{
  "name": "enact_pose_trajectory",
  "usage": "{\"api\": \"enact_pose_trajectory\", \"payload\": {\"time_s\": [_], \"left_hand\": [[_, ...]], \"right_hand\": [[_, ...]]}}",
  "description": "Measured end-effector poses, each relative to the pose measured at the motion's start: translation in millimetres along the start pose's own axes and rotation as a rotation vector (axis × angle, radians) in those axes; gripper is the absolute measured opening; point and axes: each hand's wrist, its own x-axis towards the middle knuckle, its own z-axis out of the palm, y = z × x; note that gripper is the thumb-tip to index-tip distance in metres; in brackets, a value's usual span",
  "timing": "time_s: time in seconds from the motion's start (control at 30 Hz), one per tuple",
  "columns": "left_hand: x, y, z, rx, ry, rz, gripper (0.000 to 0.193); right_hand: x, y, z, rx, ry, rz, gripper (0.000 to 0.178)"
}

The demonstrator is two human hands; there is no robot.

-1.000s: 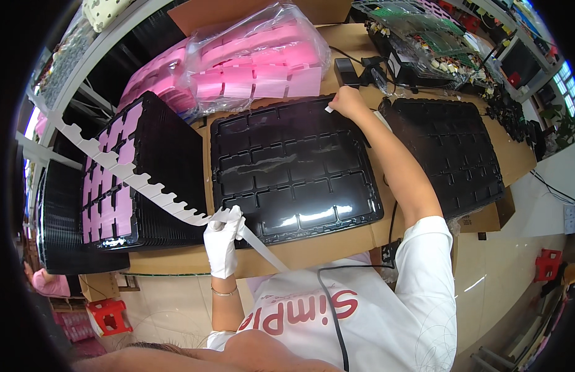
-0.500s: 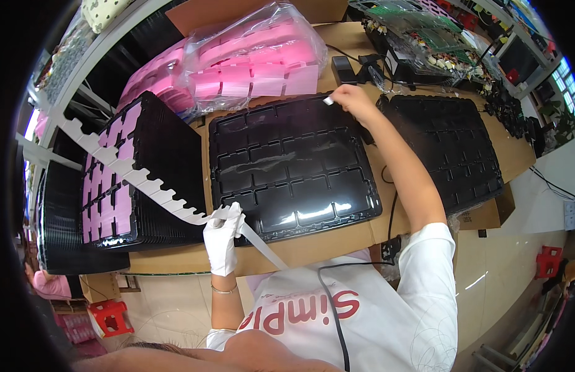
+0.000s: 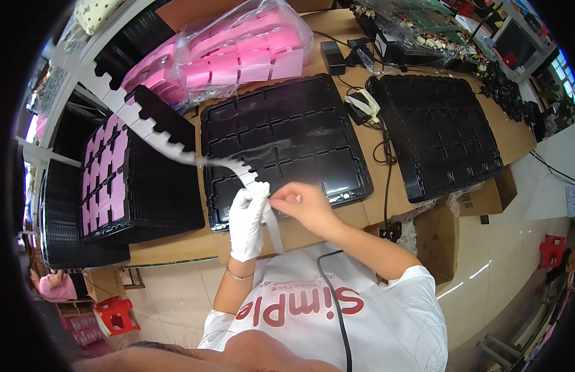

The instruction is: The person places pink plastic inserts into black plastic trays on a workbench. They repeatedly pick up a pink insert, align it with the tray, and press it into place. The person also adjusts their shirt and touches their face area during the task.

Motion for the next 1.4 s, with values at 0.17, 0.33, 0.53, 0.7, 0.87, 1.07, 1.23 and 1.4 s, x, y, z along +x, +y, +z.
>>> {"api": "enact_pose_trajectory", "payload": {"time_s": [0.17, 0.33, 0.53, 0.7, 0.87, 1.07, 1.23, 1.4], "left_hand": [[2, 21, -3, 0.143, -0.064, -0.086, 0.017], [4, 24, 0, 0.075, -0.059, -0.077, 0.018], [-6, 19, 11, 0.041, -0.001, -0.096, 0.019], [-2, 8, 1, 0.091, 0.019, -0.075, 0.018], [4, 12, -12, 0.094, -0.001, -0.089, 0.021], [7, 8, -10, 0.081, -0.037, -0.086, 0.023], [8, 11, -7, 0.096, -0.015, -0.103, 0.019], [9, 9, -8, 0.11, -0.018, -0.101, 0.017]], "right_hand": [[-9, -6, -15, -0.266, -0.002, -0.176, 0.012], [-13, -8, -16, -0.387, 0.171, -0.404, 0.012], [-25, 6, -8, -0.466, 0.334, -0.669, 0.01], [-35, 0, -32, -0.486, 0.078, -0.832, 0.007], [-14, -18, -119, -0.585, 0.16, -0.068, 0.01], [2, -17, -138, -0.903, 0.117, -0.186, 0.015], [6, -15, -137, -0.947, 0.129, -0.189, 0.018], [8, -12, -134, -0.957, 0.185, -0.156, 0.02]]}}
